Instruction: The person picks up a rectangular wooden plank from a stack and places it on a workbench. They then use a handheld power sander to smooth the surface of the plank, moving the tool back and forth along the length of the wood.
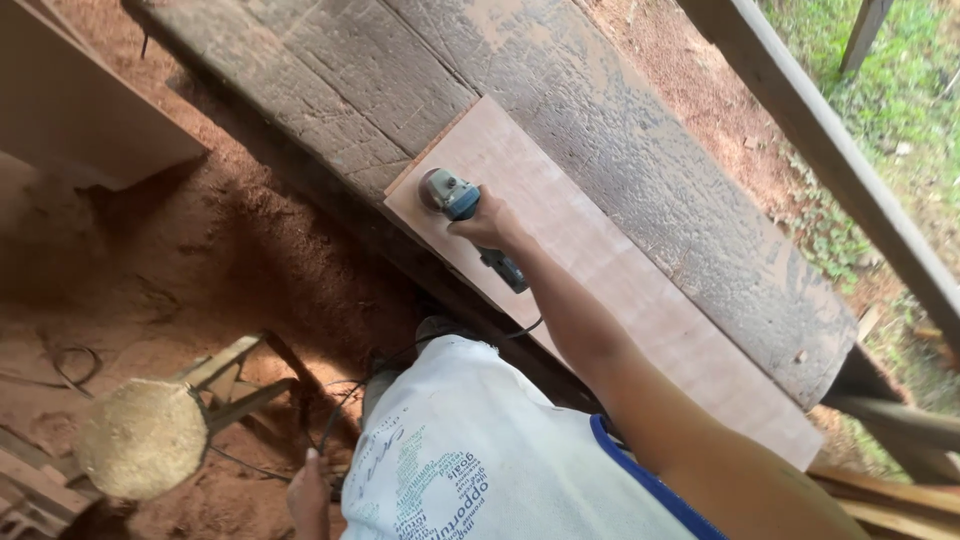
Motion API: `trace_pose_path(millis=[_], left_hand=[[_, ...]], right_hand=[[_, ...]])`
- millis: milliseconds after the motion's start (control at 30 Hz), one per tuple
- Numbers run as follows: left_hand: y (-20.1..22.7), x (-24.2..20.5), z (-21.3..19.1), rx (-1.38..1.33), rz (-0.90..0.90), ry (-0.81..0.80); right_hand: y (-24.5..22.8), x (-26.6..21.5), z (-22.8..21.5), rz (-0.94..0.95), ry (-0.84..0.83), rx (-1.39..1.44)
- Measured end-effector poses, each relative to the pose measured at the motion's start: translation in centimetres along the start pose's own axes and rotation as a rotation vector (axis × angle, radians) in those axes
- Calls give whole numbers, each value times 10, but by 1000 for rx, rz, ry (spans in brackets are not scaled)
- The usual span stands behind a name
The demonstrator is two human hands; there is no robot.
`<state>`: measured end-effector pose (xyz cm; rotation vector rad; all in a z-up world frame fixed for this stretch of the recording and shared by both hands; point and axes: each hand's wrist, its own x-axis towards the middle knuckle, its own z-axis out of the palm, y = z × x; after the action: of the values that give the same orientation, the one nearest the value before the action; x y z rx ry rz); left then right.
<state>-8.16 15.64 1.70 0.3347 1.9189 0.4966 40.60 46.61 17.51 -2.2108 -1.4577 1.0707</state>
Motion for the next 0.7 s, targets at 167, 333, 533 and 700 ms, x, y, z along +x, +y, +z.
trace_pose_path(millis=[167, 333, 533, 700], left_hand=[[3, -13, 8, 268, 42, -12], [0, -2, 8, 469, -112, 38], [10, -5, 7, 338, -74, -4], [19, -4, 12, 76, -121, 17]], right_hand=[[32, 21, -22, 85, 78, 42], [54, 42, -46, 185, 170, 150], [56, 51, -78, 214, 230, 178], [87, 56, -80, 283, 319, 165]])
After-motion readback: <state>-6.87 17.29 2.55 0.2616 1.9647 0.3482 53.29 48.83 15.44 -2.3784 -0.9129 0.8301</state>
